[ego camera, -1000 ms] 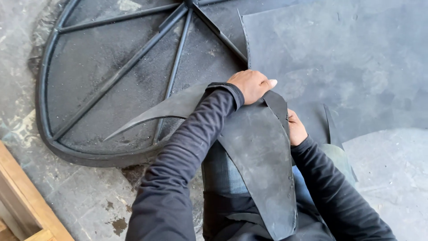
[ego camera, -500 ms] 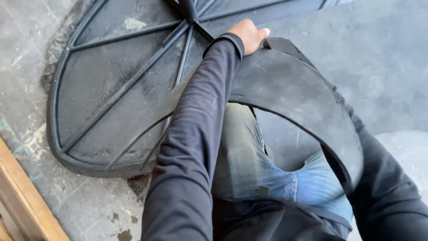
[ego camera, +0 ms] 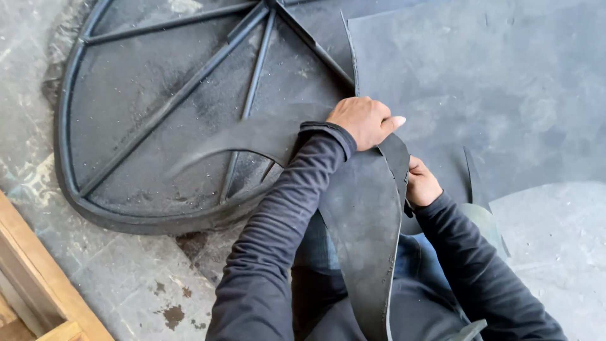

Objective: Cutting a curved shape from a rubber sheet using a utility knife

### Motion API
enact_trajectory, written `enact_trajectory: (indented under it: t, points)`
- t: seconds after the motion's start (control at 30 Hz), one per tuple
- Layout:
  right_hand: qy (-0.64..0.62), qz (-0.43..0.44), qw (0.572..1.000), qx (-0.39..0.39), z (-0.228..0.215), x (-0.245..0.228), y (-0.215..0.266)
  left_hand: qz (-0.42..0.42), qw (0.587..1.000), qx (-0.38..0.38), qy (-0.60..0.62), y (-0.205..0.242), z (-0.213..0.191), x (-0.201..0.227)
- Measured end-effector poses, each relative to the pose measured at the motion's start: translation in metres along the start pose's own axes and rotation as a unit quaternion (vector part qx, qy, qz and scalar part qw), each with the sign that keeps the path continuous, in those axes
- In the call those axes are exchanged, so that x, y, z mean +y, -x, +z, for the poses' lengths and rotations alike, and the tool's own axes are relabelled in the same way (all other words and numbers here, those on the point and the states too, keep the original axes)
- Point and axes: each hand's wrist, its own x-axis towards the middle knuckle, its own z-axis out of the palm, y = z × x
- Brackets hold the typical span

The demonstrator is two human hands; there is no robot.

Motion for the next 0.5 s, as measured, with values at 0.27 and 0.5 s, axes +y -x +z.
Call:
enact_trajectory:
  t: [0.27, 0.5]
  points:
    - [-0.020, 0.002, 1.000, 0.016, 0.004, 0.000, 0.009, 0.000, 1.000, 0.006, 0.017, 0.009, -0.002, 0.007]
    - [-0.047, 0.002, 0.999, 0.025, 0.008, -0.002, 0.009, 0.007, 0.998, 0.009, 0.058, 0.011, 0.000, 0.006]
